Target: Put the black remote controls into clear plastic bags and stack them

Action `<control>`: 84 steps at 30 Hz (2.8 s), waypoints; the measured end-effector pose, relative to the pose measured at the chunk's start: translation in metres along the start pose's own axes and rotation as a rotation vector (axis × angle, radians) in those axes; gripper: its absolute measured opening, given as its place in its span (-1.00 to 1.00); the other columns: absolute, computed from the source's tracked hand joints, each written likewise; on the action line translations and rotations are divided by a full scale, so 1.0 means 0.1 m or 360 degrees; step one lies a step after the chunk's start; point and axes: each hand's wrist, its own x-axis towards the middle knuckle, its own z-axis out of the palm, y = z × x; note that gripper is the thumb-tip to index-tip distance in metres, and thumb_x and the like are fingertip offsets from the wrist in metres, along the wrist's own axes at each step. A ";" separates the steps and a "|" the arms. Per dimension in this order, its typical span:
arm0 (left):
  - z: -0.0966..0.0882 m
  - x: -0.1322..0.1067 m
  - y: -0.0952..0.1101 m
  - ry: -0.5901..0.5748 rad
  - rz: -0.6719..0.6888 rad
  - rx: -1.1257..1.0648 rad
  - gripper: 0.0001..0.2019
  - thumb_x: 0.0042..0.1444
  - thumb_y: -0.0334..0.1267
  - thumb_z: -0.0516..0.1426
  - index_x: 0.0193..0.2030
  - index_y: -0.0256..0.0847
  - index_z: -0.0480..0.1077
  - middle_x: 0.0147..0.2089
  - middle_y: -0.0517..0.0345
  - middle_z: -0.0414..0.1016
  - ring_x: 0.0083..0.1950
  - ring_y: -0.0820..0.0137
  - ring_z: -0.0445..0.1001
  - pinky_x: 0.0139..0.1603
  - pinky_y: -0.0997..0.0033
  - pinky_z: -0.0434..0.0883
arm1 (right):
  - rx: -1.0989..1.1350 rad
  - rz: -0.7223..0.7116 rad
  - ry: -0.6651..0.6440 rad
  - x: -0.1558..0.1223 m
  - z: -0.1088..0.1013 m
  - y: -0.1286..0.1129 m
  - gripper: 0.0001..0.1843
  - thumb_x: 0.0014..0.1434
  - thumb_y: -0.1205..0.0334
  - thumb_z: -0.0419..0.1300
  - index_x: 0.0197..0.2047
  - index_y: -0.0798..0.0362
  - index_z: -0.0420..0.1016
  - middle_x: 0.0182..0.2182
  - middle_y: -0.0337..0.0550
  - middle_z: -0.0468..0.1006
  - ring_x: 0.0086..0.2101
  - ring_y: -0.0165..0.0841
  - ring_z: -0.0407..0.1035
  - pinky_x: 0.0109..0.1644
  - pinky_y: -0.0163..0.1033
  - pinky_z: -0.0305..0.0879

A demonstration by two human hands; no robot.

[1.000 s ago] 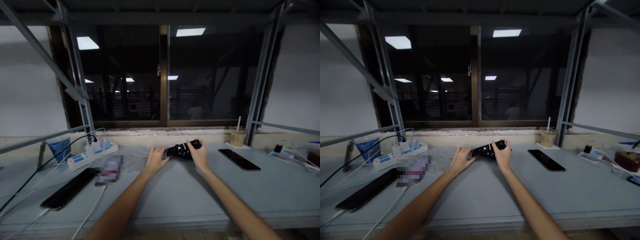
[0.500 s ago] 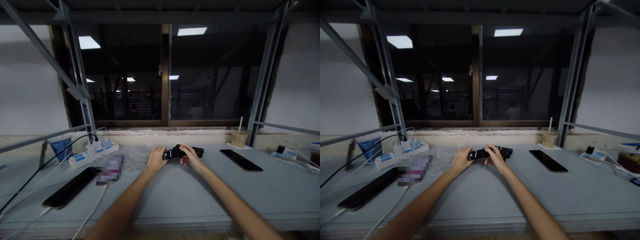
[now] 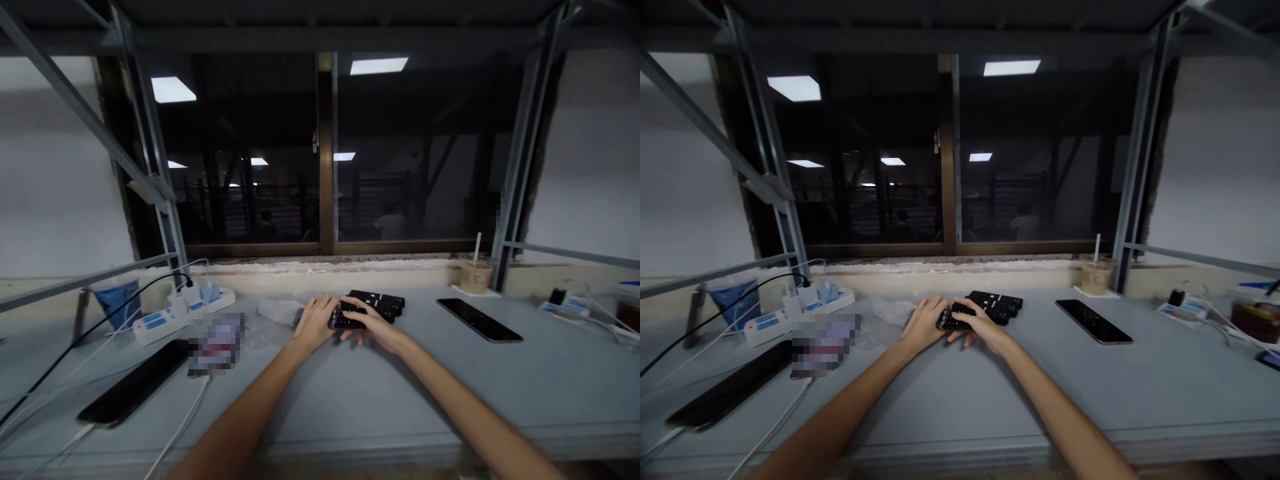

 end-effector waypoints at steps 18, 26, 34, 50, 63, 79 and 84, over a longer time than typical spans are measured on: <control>-0.01 -0.03 -0.30 0.0106 -0.0312 0.0149 -0.66 0.00 -0.19 0.17 -0.08 -0.17 0.24 -0.09 0.12 0.38 -0.03 0.29 0.31 0.00 0.27 0.12 | 0.0920 -0.0161 0.0752 0.06 -0.28 -0.12 -0.68 0.02 0.14 0.04 -0.16 0.08 0.39 -0.67 -0.31 0.39 -0.75 -0.51 0.22 -0.70 -0.42 0.15; -0.01 -0.01 -0.24 0.0128 -0.0233 0.0082 -0.62 0.00 0.03 0.12 -0.15 -0.20 0.29 -0.19 0.12 0.44 -0.14 0.32 0.39 -0.10 0.34 0.19 | 0.1229 -0.0139 0.0589 0.08 -0.34 -0.15 -0.79 0.07 0.13 0.06 -0.33 0.07 0.41 -0.68 -0.30 0.37 -0.68 -0.53 0.27 -0.67 -0.49 0.17; -0.01 -0.01 -0.19 0.0051 -0.0250 0.0014 -0.73 0.04 -0.11 0.14 -0.15 -0.18 0.31 -0.17 0.14 0.43 -0.12 0.31 0.40 -0.09 0.33 0.23 | 0.1009 -0.0106 0.0492 0.11 -0.30 -0.11 -0.82 -0.09 0.20 0.27 -0.35 0.01 0.41 -0.65 -0.44 0.31 -0.72 -0.64 0.12 -0.76 -0.54 -0.07; -0.14 -0.02 -0.06 0.0026 -0.0143 0.0049 -0.61 -0.02 -0.18 0.19 -0.03 -0.11 0.25 -0.11 0.13 0.34 -0.09 0.29 0.36 -0.06 0.31 0.23 | 0.0060 0.0063 0.0478 0.17 -0.33 0.11 -0.80 -0.08 0.32 0.23 -0.29 0.04 0.50 -0.54 -0.26 0.50 -0.64 -0.57 0.26 -0.71 -0.53 0.02; -0.13 -0.01 0.04 0.0082 -0.0185 -0.0086 -0.70 0.05 -0.10 0.08 -0.08 -0.12 0.30 -0.16 0.14 0.35 -0.16 0.38 0.41 -0.18 0.45 0.34 | 0.0364 -0.0008 0.0568 0.13 -0.24 0.02 -0.85 -0.03 0.21 0.17 -0.35 0.04 0.46 -0.36 -0.17 0.57 -0.41 -0.40 0.45 -0.61 -0.48 0.17; -0.09 -0.03 0.13 -0.0066 -0.0155 -0.0038 -0.63 0.01 0.06 0.05 -0.15 -0.13 0.35 -0.19 0.13 0.41 -0.13 0.32 0.41 -0.21 0.43 0.35 | 0.0049 0.0024 0.0778 0.10 -0.21 0.04 -0.78 -0.20 0.16 0.34 -0.47 0.13 0.54 -0.52 -0.15 0.53 -0.58 -0.50 0.33 -0.65 -0.48 0.26; -0.11 0.00 0.12 -0.0146 -0.0301 -0.0069 -0.57 0.16 0.08 -0.15 -0.20 -0.16 0.37 -0.20 0.10 0.44 -0.15 0.33 0.42 -0.22 0.42 0.32 | 0.0089 0.0000 0.0889 0.12 -0.24 0.04 -0.82 -0.19 0.19 0.34 -0.48 0.11 0.55 -0.59 -0.18 0.51 -0.60 -0.50 0.34 -0.62 -0.46 0.26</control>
